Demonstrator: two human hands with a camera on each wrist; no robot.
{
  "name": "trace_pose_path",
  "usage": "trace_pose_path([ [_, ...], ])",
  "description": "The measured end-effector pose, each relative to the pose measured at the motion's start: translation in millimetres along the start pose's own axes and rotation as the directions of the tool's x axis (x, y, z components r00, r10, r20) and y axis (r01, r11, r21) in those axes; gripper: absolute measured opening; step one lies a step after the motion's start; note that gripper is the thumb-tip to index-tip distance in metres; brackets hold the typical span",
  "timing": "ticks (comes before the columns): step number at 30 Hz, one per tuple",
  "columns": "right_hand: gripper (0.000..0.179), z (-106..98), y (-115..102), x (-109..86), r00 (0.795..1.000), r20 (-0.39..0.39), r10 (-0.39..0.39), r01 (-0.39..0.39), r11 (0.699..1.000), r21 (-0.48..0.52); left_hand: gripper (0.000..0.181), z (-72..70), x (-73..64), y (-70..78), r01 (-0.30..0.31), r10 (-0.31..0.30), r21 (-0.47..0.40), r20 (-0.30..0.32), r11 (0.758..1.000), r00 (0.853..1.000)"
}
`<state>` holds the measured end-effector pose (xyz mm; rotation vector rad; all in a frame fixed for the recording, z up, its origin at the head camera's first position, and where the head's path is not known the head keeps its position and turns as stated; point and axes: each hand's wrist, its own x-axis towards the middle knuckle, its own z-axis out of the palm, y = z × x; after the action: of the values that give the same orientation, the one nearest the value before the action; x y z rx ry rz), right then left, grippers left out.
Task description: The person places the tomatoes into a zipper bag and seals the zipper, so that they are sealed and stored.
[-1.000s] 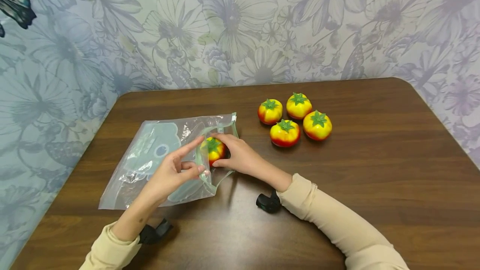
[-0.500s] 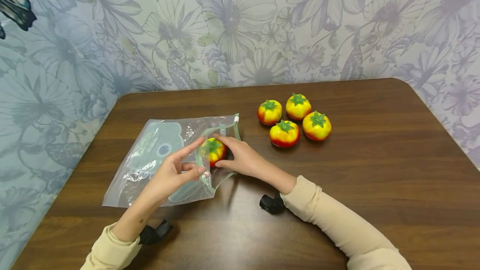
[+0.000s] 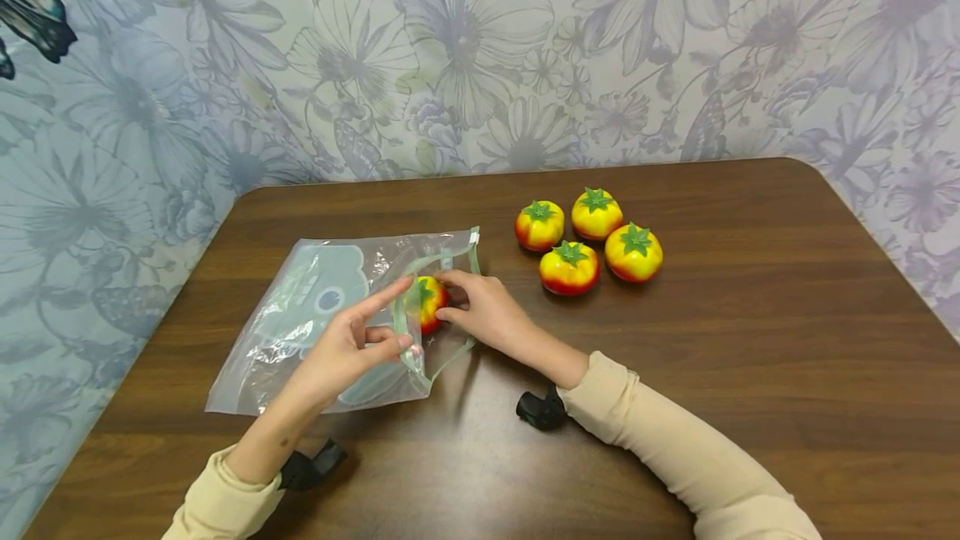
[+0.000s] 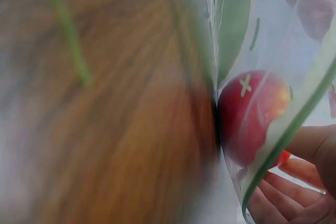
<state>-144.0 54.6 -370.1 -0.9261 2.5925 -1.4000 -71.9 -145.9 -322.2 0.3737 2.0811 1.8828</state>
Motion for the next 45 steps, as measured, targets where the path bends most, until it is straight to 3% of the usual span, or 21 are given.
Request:
trace_pose_path([
  [19,0.039,22.3,-4.6,7.3,0.997,-0.074,0.025,-0.011,0.983,0.184,0.067,0.2,0.6,-2.3,-0.032,0.032,-0.002,-0.01,0.999,0.999],
  [26,0.033,25.2,-5.2,7.0,0.996,-0.065,0.068,-0.055,0.982,0.179,0.067,-0.5,0.4,-2.4,-0.054,0.054,0.007,-0.002,0.999,0.999],
  [37,0.016,27.5,-6.7,6.9,0.998,-0.03,0.062,-0.058,0.99,0.129,0.067,0.1,0.4,-2.8,-0.055,0.055,-0.009,0.006,0.998,0.998],
  [45,0.015,28.0,-6.4,6.8,0.998,-0.023,0.063,-0.06,0.993,0.101,0.067,0.2,0.6,-2.2,-0.061,0.061,-0.016,0.009,0.998,0.998],
])
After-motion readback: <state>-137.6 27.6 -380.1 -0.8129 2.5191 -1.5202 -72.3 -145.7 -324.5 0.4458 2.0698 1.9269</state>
